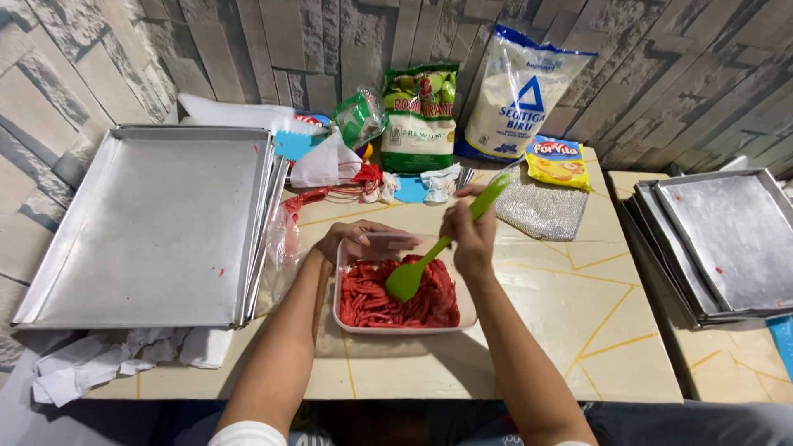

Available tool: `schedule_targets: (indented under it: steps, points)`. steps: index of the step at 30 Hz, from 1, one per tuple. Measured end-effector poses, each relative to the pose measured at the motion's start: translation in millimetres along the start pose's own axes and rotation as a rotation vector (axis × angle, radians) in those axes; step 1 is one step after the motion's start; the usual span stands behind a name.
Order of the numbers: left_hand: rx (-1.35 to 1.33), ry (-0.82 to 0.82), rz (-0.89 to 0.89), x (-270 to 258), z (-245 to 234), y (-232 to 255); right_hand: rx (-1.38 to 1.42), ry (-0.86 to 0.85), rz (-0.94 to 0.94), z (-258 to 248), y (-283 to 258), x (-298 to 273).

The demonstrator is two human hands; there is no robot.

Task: Mixing a red dough-like substance in a plastic container using a green spatula

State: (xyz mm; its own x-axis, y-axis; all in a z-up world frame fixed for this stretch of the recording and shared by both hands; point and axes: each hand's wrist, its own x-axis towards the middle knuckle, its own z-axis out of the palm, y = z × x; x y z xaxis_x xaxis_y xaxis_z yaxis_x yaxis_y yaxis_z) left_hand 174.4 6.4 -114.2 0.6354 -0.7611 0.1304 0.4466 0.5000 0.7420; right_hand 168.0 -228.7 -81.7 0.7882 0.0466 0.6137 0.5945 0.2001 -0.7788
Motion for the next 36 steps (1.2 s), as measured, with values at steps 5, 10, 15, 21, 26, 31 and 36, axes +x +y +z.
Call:
schedule_targets:
  steps: [5, 10, 15, 21, 26, 31, 36]
  points:
    - [0.011, -0.029, -0.005, -1, 5, 3, 0.061, 0.221, -0.213, -15, -40, 11]
    - [0.009, -0.020, 0.012, -3, -5, -1, -0.049, 0.178, -0.194, -13, -15, 8]
    - [0.060, -0.005, 0.005, -5, 3, 4, -0.220, -0.091, -0.069, 7, -4, 1]
    - [0.037, -0.009, 0.019, -2, 5, 1, -0.171, -0.169, -0.002, 18, -1, -3]
    - [0.038, -0.024, 0.030, -3, -2, -1, -0.110, 0.069, -0.047, -10, 11, 7]
    - [0.022, -0.035, 0.055, -2, -12, -7, 0.124, 0.317, -0.075, -30, -30, 20]
    - [0.045, -0.033, 0.024, -4, -9, -5, 0.032, 0.197, 0.011, -33, 4, 17]
